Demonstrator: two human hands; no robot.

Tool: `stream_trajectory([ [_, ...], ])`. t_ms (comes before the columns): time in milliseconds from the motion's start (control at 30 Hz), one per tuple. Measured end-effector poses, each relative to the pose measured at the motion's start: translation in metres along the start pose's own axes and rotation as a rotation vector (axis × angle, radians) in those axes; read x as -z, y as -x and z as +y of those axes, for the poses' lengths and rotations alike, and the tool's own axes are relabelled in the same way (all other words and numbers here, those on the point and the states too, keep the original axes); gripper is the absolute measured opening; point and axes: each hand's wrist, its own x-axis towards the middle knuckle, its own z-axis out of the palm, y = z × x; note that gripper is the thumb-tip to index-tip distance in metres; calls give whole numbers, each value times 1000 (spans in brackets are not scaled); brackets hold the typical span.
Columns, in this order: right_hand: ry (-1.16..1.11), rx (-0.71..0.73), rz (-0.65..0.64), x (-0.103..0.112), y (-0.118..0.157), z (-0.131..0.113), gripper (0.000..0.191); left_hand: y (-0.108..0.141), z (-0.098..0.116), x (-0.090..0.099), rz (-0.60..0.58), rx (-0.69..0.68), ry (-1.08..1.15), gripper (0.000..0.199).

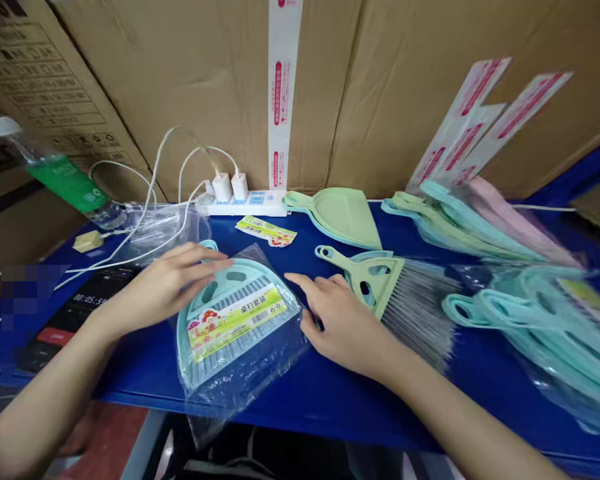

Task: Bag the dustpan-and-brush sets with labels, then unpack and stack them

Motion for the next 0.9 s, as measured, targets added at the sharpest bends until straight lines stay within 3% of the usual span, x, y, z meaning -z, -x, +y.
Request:
stream_trajectory([
  [67,-22,1,-10,1,-1,-2,47,-1,14,-5,-78,-70,76,36],
  [200,-85,3,-42,-1,-2,-1,44,0,36,-12,-218,-168,133,63],
  [300,-119,9,-52,-6,-1,4,47,1,45,-15,-279,-201,105,72],
  [600,-76,68,-67,-5,5,8,52,1,45,-19,-301,-198,56,57],
  [900,-37,154,62,-3,7,10,52,1,35,-24,-233,-122,-69,41],
])
